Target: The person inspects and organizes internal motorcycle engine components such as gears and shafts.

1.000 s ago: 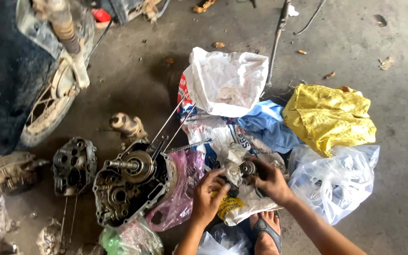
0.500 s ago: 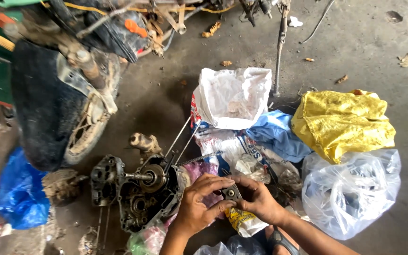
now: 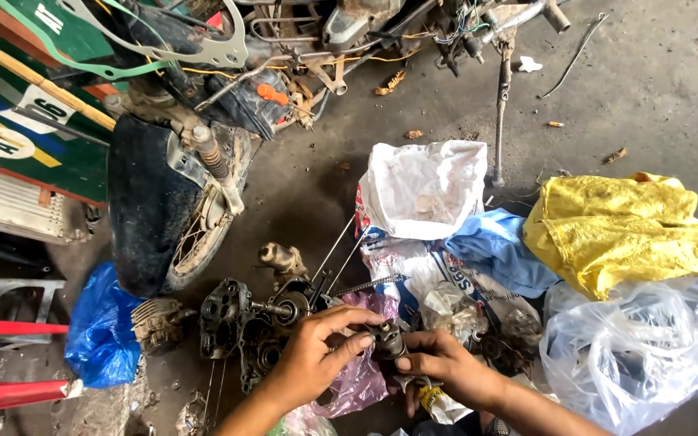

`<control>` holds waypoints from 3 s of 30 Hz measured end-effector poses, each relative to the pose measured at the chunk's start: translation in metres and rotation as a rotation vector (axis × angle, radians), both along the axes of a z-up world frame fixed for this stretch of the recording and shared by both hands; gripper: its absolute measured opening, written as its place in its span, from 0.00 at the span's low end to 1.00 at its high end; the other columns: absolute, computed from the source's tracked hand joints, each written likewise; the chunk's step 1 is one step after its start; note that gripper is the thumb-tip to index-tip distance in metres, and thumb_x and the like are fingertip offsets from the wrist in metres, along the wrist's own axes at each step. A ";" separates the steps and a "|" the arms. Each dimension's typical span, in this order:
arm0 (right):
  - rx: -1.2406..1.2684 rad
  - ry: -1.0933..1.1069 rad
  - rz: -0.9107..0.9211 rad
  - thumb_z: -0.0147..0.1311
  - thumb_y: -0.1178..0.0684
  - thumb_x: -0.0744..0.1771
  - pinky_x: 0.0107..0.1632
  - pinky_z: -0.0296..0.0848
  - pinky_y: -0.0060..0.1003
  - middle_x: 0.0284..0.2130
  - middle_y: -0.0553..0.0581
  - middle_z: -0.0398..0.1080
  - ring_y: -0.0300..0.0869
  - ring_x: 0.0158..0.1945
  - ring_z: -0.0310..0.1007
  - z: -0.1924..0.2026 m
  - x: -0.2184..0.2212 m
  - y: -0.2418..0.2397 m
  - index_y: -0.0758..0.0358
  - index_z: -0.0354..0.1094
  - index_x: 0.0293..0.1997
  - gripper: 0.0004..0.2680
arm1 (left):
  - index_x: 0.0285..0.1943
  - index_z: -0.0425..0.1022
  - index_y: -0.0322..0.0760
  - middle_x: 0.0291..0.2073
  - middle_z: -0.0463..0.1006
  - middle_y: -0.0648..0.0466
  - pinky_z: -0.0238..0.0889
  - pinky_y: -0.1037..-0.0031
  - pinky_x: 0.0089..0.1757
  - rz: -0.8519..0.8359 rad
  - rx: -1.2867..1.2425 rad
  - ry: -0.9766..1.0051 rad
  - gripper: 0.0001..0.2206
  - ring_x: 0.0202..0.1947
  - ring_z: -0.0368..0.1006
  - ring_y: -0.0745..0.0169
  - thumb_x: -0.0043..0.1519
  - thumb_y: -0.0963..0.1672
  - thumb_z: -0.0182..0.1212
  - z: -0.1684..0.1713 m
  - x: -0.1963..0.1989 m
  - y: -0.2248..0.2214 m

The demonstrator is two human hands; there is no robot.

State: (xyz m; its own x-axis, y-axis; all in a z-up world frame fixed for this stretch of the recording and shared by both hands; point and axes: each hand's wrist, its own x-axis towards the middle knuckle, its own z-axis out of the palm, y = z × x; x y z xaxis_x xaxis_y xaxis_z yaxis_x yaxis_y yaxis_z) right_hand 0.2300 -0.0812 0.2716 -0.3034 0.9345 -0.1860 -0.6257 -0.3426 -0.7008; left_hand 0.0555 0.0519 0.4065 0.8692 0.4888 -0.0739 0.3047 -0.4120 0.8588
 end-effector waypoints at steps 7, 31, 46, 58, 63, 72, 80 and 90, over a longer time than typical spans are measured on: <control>-0.028 0.138 0.097 0.56 0.44 0.66 0.31 0.78 0.38 0.31 0.64 0.77 0.47 0.26 0.78 0.004 -0.003 0.009 0.74 0.71 0.49 0.17 | 0.54 0.81 0.34 0.46 0.83 0.50 0.71 0.70 0.52 0.045 -0.099 0.004 0.13 0.50 0.80 0.59 0.66 0.45 0.61 -0.018 -0.008 0.012; -0.030 0.242 0.105 0.58 0.45 0.65 0.33 0.79 0.43 0.32 0.70 0.76 0.51 0.28 0.79 -0.010 -0.012 0.021 0.79 0.69 0.47 0.19 | 0.51 0.83 0.33 0.42 0.82 0.52 0.70 0.72 0.50 0.082 -0.226 -0.002 0.13 0.46 0.78 0.62 0.63 0.46 0.64 -0.024 -0.016 0.024; 0.171 0.260 0.151 0.58 0.39 0.66 0.32 0.78 0.42 0.34 0.71 0.74 0.52 0.30 0.78 0.014 -0.010 0.041 0.83 0.68 0.51 0.25 | 0.53 0.82 0.32 0.47 0.79 0.52 0.73 0.77 0.43 0.100 -0.271 -0.063 0.12 0.44 0.76 0.67 0.65 0.44 0.62 0.005 -0.016 0.027; 0.248 -0.022 0.200 0.59 0.41 0.65 0.38 0.79 0.39 0.36 0.64 0.75 0.48 0.39 0.79 0.126 -0.050 0.059 0.77 0.67 0.55 0.23 | 0.59 0.78 0.29 0.46 0.78 0.52 0.68 0.78 0.48 0.185 -0.282 -0.283 0.13 0.47 0.73 0.70 0.70 0.42 0.55 0.095 -0.080 -0.003; 0.267 -0.067 0.351 0.57 0.41 0.64 0.35 0.79 0.40 0.38 0.64 0.76 0.47 0.40 0.79 0.200 -0.099 0.066 0.72 0.69 0.58 0.23 | 0.61 0.77 0.35 0.44 0.81 0.56 0.69 0.78 0.43 0.439 -0.393 -0.333 0.18 0.42 0.74 0.72 0.68 0.48 0.53 0.133 -0.139 -0.033; 0.241 -0.130 0.349 0.53 0.44 0.65 0.38 0.75 0.39 0.36 0.64 0.77 0.43 0.35 0.74 0.277 -0.203 0.052 0.68 0.71 0.52 0.17 | 0.57 0.78 0.34 0.40 0.82 0.55 0.71 0.74 0.37 0.551 -0.460 -0.629 0.17 0.36 0.76 0.68 0.66 0.49 0.55 0.184 -0.235 -0.062; 0.178 0.038 0.354 0.49 0.42 0.66 0.34 0.73 0.41 0.33 0.65 0.76 0.46 0.31 0.72 0.246 -0.246 0.054 0.68 0.68 0.51 0.17 | 0.56 0.78 0.33 0.42 0.83 0.54 0.72 0.79 0.40 0.555 -0.391 -0.645 0.15 0.40 0.77 0.72 0.65 0.46 0.60 0.180 -0.272 -0.059; 0.100 -0.031 0.395 0.43 0.36 0.66 0.36 0.71 0.39 0.32 0.63 0.76 0.44 0.28 0.72 0.246 -0.238 0.055 0.67 0.70 0.58 0.24 | 0.55 0.79 0.31 0.42 0.82 0.53 0.62 0.82 0.33 0.589 -0.430 -0.635 0.18 0.37 0.72 0.72 0.62 0.48 0.67 0.162 -0.260 -0.047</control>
State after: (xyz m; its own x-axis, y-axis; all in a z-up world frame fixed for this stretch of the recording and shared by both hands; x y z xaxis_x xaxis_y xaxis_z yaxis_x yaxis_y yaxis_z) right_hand -0.0083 -0.0266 0.5172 -0.6385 0.7611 -0.1143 -0.4379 -0.4814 -0.7592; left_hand -0.2047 0.0045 0.5687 0.4327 0.9001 0.0510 -0.2115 0.0463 0.9763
